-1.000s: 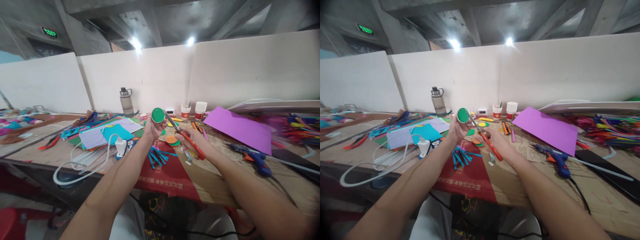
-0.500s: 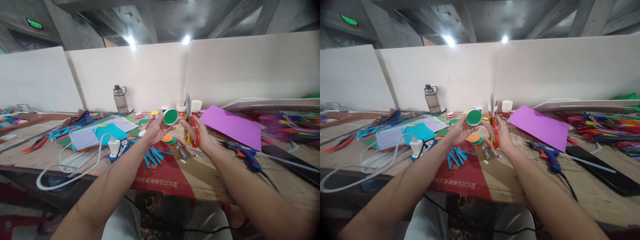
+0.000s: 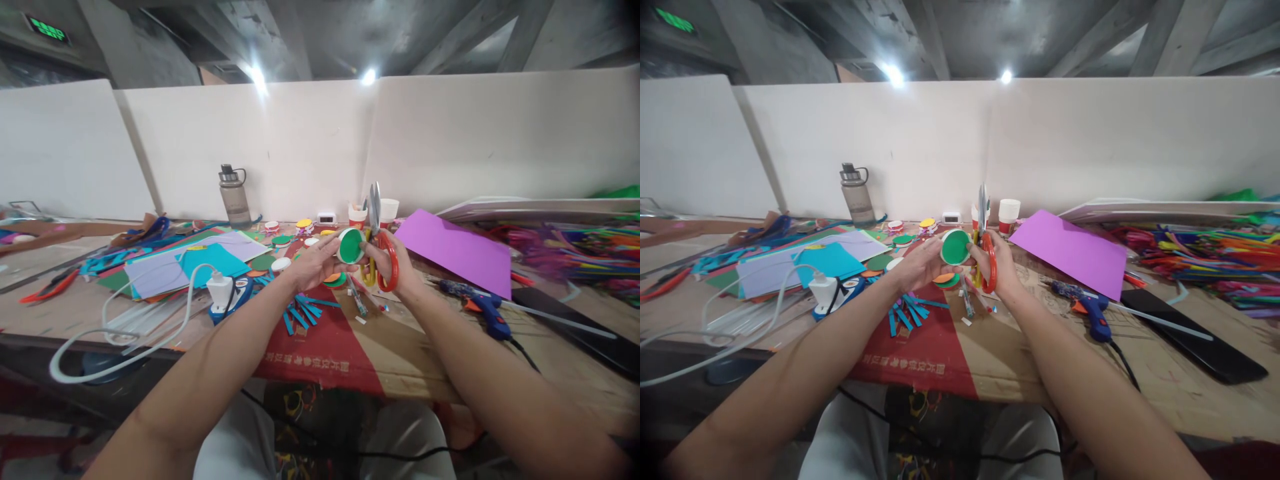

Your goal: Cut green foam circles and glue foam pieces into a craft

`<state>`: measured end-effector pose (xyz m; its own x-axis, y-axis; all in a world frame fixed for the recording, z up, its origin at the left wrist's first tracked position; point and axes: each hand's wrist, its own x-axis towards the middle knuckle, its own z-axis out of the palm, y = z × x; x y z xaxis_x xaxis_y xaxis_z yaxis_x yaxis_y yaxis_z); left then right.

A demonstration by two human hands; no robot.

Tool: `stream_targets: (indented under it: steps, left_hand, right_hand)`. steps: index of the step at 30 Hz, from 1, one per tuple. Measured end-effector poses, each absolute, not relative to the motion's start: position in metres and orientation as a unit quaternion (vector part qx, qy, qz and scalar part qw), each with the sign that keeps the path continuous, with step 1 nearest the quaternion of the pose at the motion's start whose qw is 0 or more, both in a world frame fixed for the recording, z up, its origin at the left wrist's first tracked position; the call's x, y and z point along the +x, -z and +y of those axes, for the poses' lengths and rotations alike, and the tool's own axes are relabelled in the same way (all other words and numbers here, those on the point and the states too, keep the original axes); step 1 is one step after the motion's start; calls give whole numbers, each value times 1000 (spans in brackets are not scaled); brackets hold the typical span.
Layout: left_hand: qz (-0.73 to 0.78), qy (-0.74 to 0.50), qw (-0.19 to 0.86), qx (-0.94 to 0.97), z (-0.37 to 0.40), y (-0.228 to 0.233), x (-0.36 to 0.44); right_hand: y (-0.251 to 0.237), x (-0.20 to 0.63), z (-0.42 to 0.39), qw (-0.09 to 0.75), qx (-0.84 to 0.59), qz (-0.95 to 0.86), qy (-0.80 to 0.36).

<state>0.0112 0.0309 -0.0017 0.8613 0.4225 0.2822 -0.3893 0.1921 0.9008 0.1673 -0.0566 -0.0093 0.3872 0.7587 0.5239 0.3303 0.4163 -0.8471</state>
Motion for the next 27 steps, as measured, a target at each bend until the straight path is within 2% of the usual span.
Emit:
stream_targets:
  steps: [4, 8, 17, 27]
  left_hand:
    - [-5, -255, 785, 565, 28, -6, 6]
    - [-36, -246, 803, 543, 24, -11, 2]
    - [-26, -235, 809, 539, 25, -9, 1]
    - [-18, -207, 805, 556, 23, -5, 3]
  right_hand:
    - [4, 163, -60, 686, -478, -485, -257]
    - [1, 160, -62, 699, -459, -478, -269]
    - [5, 166, -57, 686, -448, -554, -146]
    - [-1, 158, -68, 652, -537, -535, 24]
